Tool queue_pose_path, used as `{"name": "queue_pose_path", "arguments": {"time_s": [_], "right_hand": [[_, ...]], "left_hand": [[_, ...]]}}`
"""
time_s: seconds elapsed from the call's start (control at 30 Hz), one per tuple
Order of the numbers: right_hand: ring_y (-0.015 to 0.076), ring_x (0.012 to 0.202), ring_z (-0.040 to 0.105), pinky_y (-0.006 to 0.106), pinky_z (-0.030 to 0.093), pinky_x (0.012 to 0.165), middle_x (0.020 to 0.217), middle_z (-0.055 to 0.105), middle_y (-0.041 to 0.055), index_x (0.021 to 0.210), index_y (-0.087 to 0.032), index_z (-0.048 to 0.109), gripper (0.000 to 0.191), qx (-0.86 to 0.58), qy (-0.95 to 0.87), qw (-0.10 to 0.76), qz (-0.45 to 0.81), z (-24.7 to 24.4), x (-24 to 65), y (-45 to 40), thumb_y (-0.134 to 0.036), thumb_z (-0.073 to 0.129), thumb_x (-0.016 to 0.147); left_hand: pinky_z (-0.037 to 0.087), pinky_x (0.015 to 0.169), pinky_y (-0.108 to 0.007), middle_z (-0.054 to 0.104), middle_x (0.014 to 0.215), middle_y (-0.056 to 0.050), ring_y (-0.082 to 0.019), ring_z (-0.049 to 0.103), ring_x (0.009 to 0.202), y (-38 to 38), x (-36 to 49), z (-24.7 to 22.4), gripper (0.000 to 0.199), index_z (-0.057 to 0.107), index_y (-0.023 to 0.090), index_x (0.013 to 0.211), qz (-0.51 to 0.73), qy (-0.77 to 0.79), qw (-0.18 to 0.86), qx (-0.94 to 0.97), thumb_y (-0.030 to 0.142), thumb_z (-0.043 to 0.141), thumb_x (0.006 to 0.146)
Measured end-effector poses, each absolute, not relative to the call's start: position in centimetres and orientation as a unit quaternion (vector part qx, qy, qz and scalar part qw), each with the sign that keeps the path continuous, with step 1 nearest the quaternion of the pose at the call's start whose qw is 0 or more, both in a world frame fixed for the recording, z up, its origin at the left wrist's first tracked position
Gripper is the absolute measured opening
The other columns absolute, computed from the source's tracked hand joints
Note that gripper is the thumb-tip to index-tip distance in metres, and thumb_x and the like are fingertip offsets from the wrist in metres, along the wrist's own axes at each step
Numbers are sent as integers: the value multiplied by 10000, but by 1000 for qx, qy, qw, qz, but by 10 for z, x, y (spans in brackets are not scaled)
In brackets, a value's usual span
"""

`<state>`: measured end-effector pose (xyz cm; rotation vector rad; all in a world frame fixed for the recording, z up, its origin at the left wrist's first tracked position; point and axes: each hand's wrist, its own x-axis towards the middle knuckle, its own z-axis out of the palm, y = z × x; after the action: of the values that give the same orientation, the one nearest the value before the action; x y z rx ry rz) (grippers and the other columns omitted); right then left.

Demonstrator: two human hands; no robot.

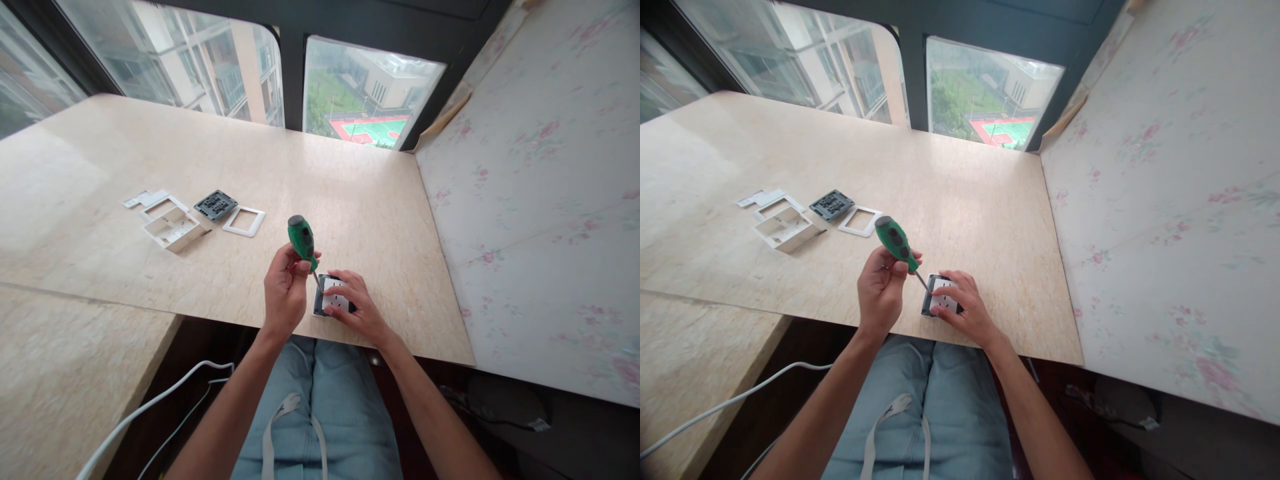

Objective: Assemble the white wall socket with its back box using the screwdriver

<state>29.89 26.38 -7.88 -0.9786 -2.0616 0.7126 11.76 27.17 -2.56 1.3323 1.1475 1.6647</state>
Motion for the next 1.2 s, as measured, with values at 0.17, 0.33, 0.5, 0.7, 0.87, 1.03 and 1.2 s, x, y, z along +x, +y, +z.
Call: {"name": "queue_pose_path", "arguments": {"time_s": [0.17,0.33,0.5,0.7,0.87,1.03,1.2], "right_hand": [[213,1317,435,413,324,1138,1393,547,58,1163,-244,571,341,-377,-789,389,291,-83,299,264,-333,730,875],[206,1327,422,400,329,1138,1385,542,52,1197,-258,560,370,-371,-791,391,291,-85,300,264,-313,732,875],[213,1337,424,403,349,1127,1363,543,58,1230,-268,545,399,-361,-795,399,279,-87,300,264,-306,728,877],[227,1350,422,437,335,1145,1389,537,51,1265,-274,550,422,-360,-798,393,280,-86,299,266,-330,721,884],[251,1352,417,480,339,1143,1385,543,69,1305,-266,540,450,-363,-799,387,281,-86,300,266,-350,707,895],[234,1327,433,450,359,1127,1385,543,66,1286,-262,539,438,-357,-798,401,274,-89,300,265,-336,714,891],[228,1307,444,434,363,1116,1345,558,76,1266,-252,538,432,-356,-798,410,261,-92,300,265,-343,721,885]], "left_hand": [[553,832,-245,694,1063,-81,-130,680,947,267,115,-26,176,581,148,1147,615,433,319,576,224,475,1028],[509,949,-288,670,1163,-90,-166,625,1141,262,111,-20,246,592,165,1228,571,366,360,641,188,434,1040],[465,1047,-386,623,1252,-114,-206,604,1172,261,111,-17,296,574,174,1297,566,284,522,572,267,468,1036],[515,976,-370,627,1216,-134,-198,640,1099,263,121,-13,485,411,164,1365,616,234,524,539,372,607,972],[562,825,-297,668,1041,-46,-134,680,903,266,129,-3,346,383,200,1129,675,233,476,514,174,661,925],[537,821,-281,585,1106,-87,-151,623,959,265,124,-1,271,573,156,1152,642,259,473,545,338,629,959],[446,804,-271,545,936,-70,-127,541,853,267,123,-3,423,584,153,1243,591,207,579,523,489,426,1042]]}}
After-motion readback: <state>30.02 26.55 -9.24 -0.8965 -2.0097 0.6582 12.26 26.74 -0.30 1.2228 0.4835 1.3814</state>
